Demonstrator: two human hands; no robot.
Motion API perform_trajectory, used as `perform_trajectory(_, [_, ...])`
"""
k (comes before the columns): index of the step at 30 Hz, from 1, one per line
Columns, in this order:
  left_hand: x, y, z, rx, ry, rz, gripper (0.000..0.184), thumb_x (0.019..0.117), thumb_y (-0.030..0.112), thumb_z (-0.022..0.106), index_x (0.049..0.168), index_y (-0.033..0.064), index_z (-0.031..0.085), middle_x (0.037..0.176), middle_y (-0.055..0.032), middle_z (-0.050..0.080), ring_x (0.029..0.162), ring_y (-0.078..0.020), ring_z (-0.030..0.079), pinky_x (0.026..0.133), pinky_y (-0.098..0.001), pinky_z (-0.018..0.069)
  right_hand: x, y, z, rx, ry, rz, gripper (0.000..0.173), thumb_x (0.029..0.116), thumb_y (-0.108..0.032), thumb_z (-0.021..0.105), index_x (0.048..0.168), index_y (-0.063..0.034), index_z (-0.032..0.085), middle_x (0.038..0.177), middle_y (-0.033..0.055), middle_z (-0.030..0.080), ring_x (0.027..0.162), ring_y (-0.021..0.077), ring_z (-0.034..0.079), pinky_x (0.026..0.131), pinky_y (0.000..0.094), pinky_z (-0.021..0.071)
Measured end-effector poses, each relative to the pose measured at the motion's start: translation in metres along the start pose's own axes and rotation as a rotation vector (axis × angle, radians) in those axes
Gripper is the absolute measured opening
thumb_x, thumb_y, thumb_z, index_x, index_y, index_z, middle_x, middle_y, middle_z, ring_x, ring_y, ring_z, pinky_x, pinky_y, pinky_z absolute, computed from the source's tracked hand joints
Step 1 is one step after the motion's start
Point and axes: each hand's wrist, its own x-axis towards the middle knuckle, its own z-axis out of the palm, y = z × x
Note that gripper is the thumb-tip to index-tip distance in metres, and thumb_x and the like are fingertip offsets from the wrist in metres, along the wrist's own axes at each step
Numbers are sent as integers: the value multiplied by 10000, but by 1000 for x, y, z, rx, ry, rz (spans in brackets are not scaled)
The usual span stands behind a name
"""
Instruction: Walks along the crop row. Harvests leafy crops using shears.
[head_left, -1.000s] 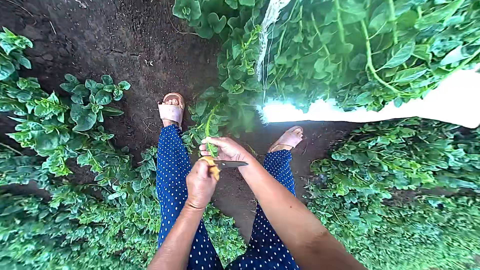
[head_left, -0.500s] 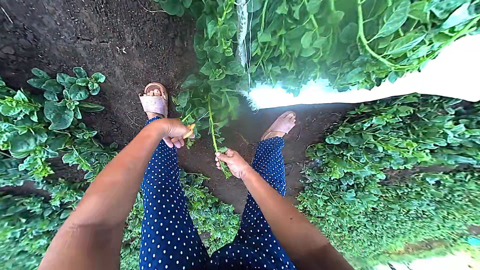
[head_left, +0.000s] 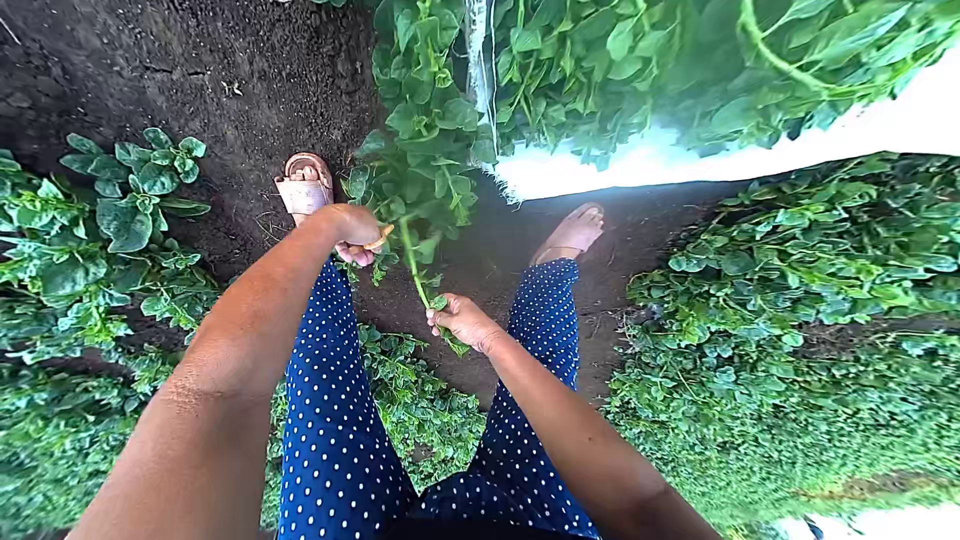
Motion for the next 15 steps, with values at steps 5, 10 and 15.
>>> perform_trajectory(5, [13, -80, -10, -98, 410, 56, 313, 1013, 91, 597, 1274, -81, 581, 1182, -348, 633, 1091, -521, 632, 934, -716, 468, -22, 34, -16, 491, -24, -2, 177, 1061, -7, 444, 1232, -25, 488, 915, 37, 645, 717, 123, 661, 701, 277, 595])
perform_trajectory(10, [55, -111, 40, -293, 549, -28, 500, 933, 123, 725, 1356, -36, 509, 1235, -343, 618, 1183, -528, 599, 971, -735, 444, -25, 77, -33, 826, -104, 34, 149, 1020, -96, 415, 976, -136, 552, 751, -16, 631, 554, 66, 600, 536, 215, 552])
perform_trajectory(15, [87, -89, 49, -335, 604, 41, 534, 936, 173, 744, 1380, -16, 515, 1266, -308, 628, 1209, -497, 603, 1010, -698, 447, -23, 93, -29, 857, -68, -49, 141, 937, -41, 479, 906, -133, 582, 733, -10, 625, 526, 57, 567, 520, 207, 528])
